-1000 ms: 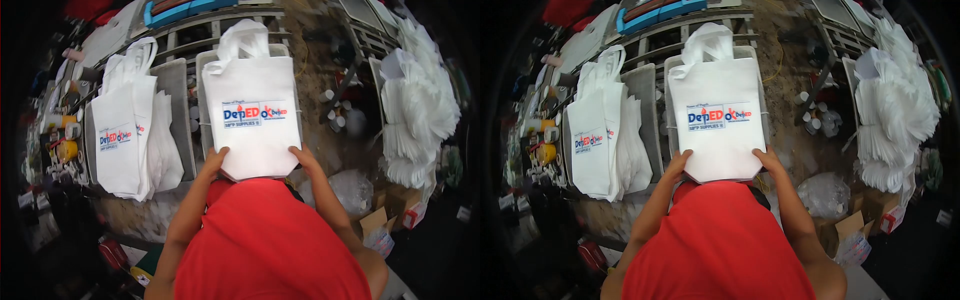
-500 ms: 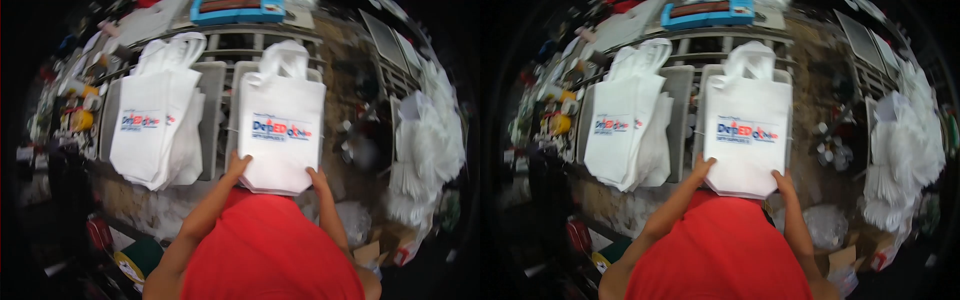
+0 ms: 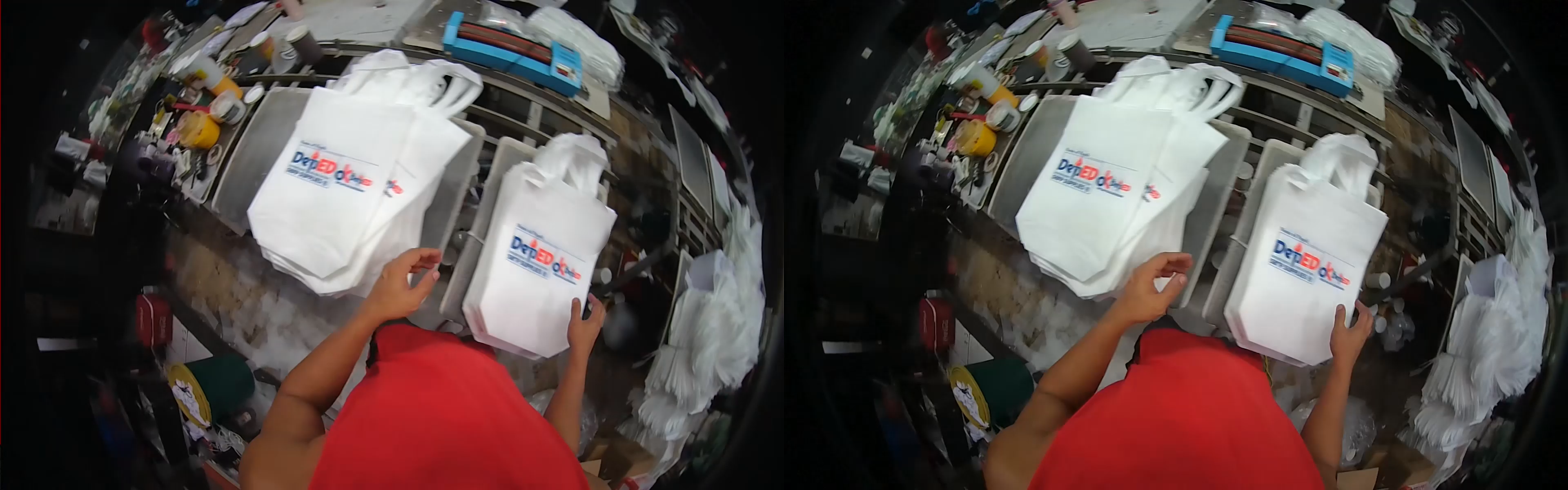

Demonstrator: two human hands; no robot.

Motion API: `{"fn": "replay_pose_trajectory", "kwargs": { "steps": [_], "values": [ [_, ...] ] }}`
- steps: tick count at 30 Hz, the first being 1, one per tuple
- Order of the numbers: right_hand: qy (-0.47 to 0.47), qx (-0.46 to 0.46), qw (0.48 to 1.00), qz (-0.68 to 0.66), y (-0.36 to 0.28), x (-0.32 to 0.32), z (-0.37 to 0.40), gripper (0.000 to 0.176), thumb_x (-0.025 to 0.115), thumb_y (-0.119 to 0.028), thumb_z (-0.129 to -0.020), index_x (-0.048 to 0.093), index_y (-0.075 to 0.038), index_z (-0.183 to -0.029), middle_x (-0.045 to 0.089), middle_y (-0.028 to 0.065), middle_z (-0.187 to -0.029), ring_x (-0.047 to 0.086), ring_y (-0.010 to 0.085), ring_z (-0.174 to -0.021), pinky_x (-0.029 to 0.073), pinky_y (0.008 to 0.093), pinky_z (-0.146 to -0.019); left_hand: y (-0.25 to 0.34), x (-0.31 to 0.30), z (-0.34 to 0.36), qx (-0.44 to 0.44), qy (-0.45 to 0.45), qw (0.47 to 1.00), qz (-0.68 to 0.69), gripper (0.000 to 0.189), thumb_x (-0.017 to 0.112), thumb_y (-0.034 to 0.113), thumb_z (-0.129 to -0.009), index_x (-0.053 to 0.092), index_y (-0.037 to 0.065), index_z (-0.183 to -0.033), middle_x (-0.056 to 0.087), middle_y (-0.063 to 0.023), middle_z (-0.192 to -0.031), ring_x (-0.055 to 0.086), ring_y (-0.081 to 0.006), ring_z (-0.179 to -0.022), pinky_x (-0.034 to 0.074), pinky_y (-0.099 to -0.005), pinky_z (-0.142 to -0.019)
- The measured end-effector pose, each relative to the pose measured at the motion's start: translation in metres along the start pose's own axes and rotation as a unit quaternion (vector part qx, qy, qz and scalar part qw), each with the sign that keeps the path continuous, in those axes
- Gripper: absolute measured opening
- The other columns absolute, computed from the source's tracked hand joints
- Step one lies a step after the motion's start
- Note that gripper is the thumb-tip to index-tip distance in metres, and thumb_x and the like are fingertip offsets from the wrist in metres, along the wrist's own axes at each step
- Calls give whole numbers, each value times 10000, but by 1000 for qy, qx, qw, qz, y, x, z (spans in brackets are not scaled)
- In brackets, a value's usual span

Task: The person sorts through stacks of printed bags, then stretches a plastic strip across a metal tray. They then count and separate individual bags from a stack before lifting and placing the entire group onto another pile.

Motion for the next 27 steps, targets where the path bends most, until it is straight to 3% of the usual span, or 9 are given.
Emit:
{"fn": "replay_pose_trajectory", "kwargs": {
  "steps": [3,4,6,8,10,12,14,20,27],
  "values": [
    [-13,-58,992,-114,-94,25,5,223,672,-194,-998,705,6,-1090,694,150,-1049,653,267,-1039,493,388,-941,18,-86,3,136,47,978,-151,292,730,56,-893,700,8,-1180,732,-158,-1092,720,-273,-1023,555,-346,-916],
    [-55,-11,983,-172,-119,44,10,234,609,-185,-1042,706,28,-1048,694,111,-857,660,192,-845,517,340,-803,19,-118,1,150,63,971,-172,284,727,51,-889,703,10,-1169,733,-156,-1100,718,-285,-1021,552,-358,-919],
    [-138,-19,962,-234,-194,71,27,215,543,-144,-1065,671,28,-1063,658,102,-761,614,147,-662,509,308,-643,-4,-182,-11,150,134,953,-225,301,724,34,-874,699,9,-1172,734,-159,-1104,717,-316,-1032,554,-383,-912],
    [-166,-43,922,-346,-250,125,52,176,493,-61,-1033,640,-4,-1113,659,101,-820,630,146,-740,518,319,-687,-41,-233,-24,148,133,926,-319,437,742,155,-883,650,38,-1294,635,-191,-1326,603,-378,-1244,492,-438,-1036],
    [-185,-93,931,-301,-297,171,70,212,598,-178,-1009,650,-8,-1123,697,166,-1027,688,252,-881,549,369,-816,-89,-254,-32,126,112,914,-368,505,741,221,-891,622,53,-1353,572,-202,-1435,529,-407,-1350,445,-477,-1110],
    [-196,18,948,-251,-347,201,76,305,683,-249,-984,623,8,-1138,666,85,-1049,667,171,-904,563,309,-704,-121,-256,-31,148,91,843,-509,621,711,332,-899,558,75,-1444,417,-195,-1587,332,-450,-1494,290,-560,-1214],
    [-111,111,953,-259,-353,250,52,462,748,-308,-913,622,11,-1222,712,197,-1084,709,307,-986,542,402,-881,-122,-252,-33,148,73,864,-476,637,701,339,-900,546,75,-1458,393,-193,-1604,293,-456,-1514,257,-582,-1223],
    [-10,29,971,-238,-404,238,-26,341,706,-196,-927,635,5,-1193,718,182,-956,709,314,-845,546,411,-811,-112,-255,-41,173,38,865,-470,678,699,289,-887,503,73,-1500,397,-179,-1611,285,-455,-1522,243,-587,-1231],
    [123,-119,957,-234,-442,273,-70,95,674,-91,-925,713,-8,-948,727,117,-875,709,262,-823,544,370,-767,-123,-254,-15,172,7,840,-515,672,620,287,-911,468,81,-1533,371,-177,-1644,284,-447,-1533,226,-566,-1246]
  ]
}}
Point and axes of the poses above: each hand's wrist, its own z-axis away from the middle knuckle, its own x-axis out of the palm, y = z × x, the point moved 2 cm from there along -z, towards the middle knuckle
